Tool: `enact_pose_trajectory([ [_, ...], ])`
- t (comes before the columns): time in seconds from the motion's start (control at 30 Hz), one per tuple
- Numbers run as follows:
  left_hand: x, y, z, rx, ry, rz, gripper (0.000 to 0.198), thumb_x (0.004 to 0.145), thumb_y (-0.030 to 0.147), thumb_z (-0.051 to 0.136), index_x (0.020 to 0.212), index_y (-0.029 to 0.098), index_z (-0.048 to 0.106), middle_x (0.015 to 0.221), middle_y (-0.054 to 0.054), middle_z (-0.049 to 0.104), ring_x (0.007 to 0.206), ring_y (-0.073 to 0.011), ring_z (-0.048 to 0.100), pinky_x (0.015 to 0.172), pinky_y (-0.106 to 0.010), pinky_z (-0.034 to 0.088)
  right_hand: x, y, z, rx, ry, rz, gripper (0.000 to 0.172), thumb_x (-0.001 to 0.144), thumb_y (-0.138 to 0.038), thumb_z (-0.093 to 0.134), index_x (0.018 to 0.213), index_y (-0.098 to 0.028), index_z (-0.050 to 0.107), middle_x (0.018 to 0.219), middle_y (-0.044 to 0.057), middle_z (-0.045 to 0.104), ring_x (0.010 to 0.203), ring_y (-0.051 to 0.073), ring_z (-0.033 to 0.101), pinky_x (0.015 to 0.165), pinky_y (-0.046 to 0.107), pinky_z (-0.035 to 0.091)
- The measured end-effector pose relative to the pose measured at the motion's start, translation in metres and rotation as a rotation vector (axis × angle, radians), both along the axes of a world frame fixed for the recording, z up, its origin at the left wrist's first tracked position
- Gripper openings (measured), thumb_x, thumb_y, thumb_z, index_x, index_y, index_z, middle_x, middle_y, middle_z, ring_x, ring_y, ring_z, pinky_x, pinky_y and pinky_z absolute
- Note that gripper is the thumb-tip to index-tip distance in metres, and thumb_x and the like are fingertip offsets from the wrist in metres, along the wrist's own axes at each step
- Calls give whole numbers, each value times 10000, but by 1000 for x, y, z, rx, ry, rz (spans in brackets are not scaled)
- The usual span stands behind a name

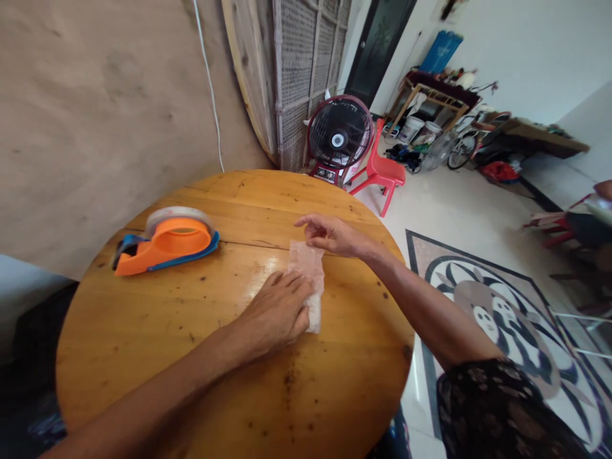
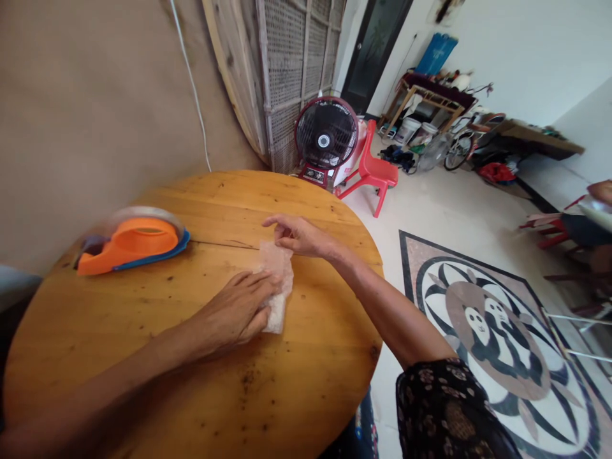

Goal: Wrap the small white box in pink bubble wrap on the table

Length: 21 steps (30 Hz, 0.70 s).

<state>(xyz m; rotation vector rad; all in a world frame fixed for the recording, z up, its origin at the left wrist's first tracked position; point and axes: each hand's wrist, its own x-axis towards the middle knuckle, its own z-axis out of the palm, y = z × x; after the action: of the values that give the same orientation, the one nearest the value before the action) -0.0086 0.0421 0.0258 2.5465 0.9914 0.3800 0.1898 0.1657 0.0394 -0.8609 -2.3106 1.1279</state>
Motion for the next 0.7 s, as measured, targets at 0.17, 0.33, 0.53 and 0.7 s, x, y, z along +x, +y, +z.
enact_pose_trajectory([
  [0.17, 0, -7, -1, 42, 69, 55, 367, 853, 150, 424, 1194, 145, 559, 1300, -129, 571, 1288, -303, 432, 1046, -513, 334, -10, -28, 20, 129, 3, -29, 289, 827, -145, 527, 1113, -178, 542, 774, -18, 529, 678, 101, 499, 635, 231, 418],
  [0.33, 2, -21, -3, 112, 32, 183, 373, 867, 165, 455, 1215, 207, 580, 1231, -110, 580, 1175, -294, 474, 975, -479, 378, -21, -59, 34, 189, -5, -53, 269, 851, -136, 498, 1106, -194, 562, 747, -25, 523, 676, 103, 487, 657, 241, 416],
  [0.53, 8, -40, -7, 145, -36, 427, 264, 869, 231, 501, 1111, 165, 583, 1101, -114, 573, 1043, -290, 496, 875, -444, 426, -24, -90, 41, 186, 45, -72, 278, 869, -139, 480, 1128, -200, 559, 761, -17, 518, 702, 109, 495, 657, 244, 431],
  [0.7, 11, -49, -14, 51, -188, 647, 192, 846, 296, 551, 978, 165, 504, 988, -83, 556, 928, -237, 539, 816, -402, 463, -20, -109, 42, 124, 52, -75, 290, 884, -185, 495, 1170, -207, 543, 801, 0, 532, 717, 120, 506, 598, 230, 440],
])
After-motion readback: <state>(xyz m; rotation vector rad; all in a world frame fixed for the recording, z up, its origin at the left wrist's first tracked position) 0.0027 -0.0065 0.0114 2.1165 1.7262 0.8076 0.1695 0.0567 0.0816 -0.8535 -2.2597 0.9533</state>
